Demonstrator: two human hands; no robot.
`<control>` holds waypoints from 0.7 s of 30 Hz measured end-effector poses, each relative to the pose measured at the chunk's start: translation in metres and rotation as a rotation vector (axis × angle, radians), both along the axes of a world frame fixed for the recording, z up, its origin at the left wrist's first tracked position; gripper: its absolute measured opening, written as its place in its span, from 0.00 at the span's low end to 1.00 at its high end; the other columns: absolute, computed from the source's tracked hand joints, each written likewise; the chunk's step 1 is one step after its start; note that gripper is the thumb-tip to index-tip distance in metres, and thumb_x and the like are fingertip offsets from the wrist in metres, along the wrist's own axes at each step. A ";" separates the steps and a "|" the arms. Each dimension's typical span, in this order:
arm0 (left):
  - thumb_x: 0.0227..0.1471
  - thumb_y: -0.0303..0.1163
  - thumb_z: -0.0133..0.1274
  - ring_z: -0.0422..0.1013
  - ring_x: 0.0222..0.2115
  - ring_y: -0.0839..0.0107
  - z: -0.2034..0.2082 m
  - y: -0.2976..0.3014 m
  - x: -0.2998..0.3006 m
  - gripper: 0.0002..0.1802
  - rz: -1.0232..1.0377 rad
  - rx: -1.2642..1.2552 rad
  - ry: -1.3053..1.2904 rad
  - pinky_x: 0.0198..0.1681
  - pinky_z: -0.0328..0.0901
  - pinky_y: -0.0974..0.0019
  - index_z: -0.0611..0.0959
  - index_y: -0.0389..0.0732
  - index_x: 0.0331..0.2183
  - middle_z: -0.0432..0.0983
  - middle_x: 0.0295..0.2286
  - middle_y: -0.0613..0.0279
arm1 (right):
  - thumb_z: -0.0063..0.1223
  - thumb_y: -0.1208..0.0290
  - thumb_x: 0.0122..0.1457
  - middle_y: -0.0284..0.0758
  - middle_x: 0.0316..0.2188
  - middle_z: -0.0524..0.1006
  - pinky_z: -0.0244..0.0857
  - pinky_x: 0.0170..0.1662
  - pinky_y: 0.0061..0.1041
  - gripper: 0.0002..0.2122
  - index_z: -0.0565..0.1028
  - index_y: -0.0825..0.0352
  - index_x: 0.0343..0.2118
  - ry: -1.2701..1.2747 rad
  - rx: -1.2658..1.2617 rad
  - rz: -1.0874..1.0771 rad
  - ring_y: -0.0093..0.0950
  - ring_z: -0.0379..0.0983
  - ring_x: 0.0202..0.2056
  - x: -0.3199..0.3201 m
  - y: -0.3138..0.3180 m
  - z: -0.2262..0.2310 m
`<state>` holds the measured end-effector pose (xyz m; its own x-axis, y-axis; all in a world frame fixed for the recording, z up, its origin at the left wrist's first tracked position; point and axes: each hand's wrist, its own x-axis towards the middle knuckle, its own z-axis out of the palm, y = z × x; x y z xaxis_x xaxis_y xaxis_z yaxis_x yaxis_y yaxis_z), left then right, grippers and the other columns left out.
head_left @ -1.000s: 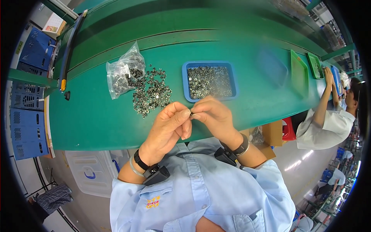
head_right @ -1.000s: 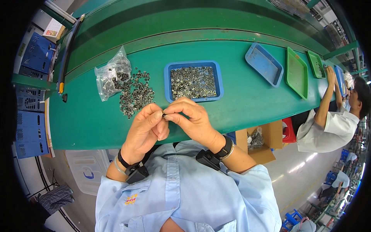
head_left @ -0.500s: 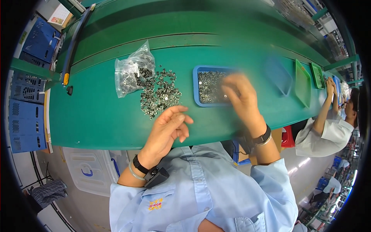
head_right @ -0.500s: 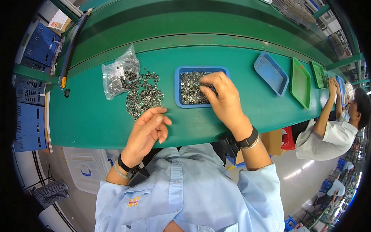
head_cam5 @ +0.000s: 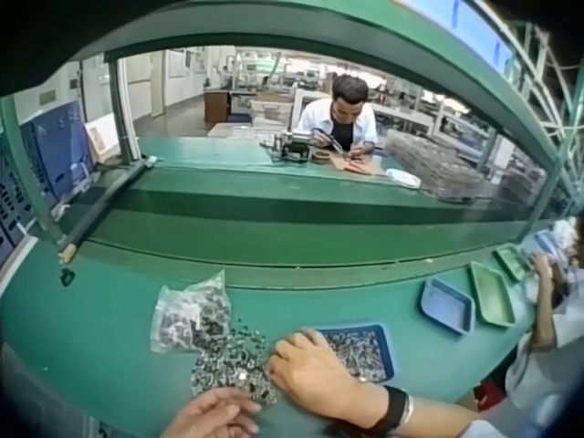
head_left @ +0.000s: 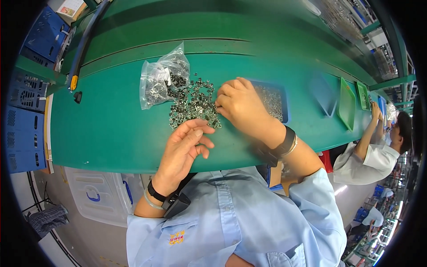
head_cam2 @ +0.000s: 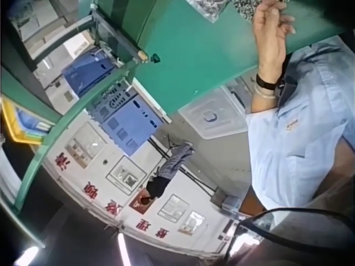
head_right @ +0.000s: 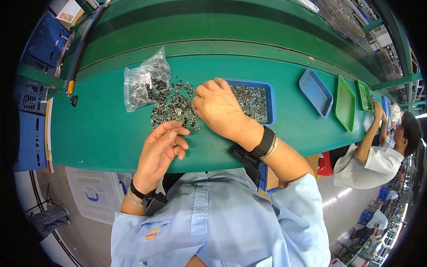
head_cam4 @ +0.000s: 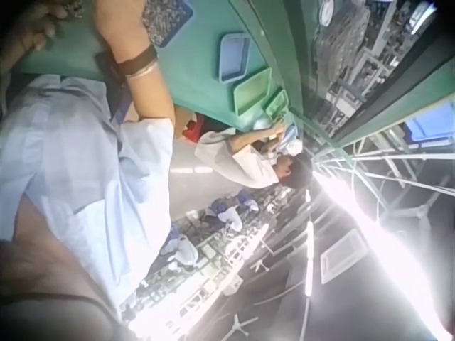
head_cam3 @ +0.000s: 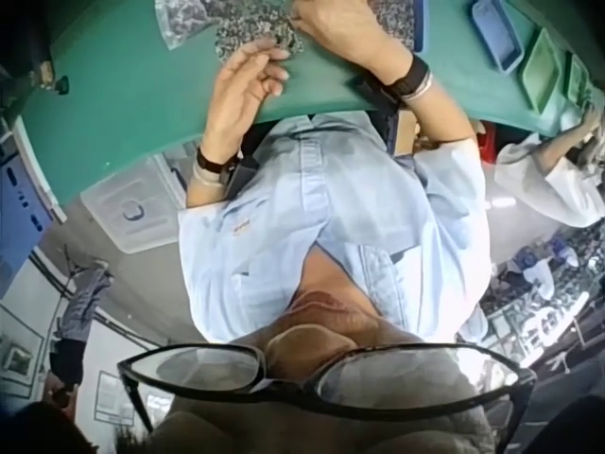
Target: The person picks up a small metal component from a blue tray and joins it with another piece from a pile on the table by hand. After joining the two parts together, the person places the assembled unit into a green tray.
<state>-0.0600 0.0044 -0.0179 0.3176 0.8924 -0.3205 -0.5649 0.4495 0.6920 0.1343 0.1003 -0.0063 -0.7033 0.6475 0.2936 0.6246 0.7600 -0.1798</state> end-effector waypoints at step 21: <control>0.60 0.37 0.45 0.71 0.26 0.75 0.015 0.010 0.048 0.13 -0.137 0.083 0.001 0.25 0.65 0.74 0.74 0.37 0.38 0.76 0.32 0.57 | 0.60 0.77 0.45 0.31 0.31 0.76 0.60 0.44 0.34 0.25 0.67 0.64 0.49 0.529 -0.179 -0.011 0.36 0.69 0.36 0.032 -0.056 0.026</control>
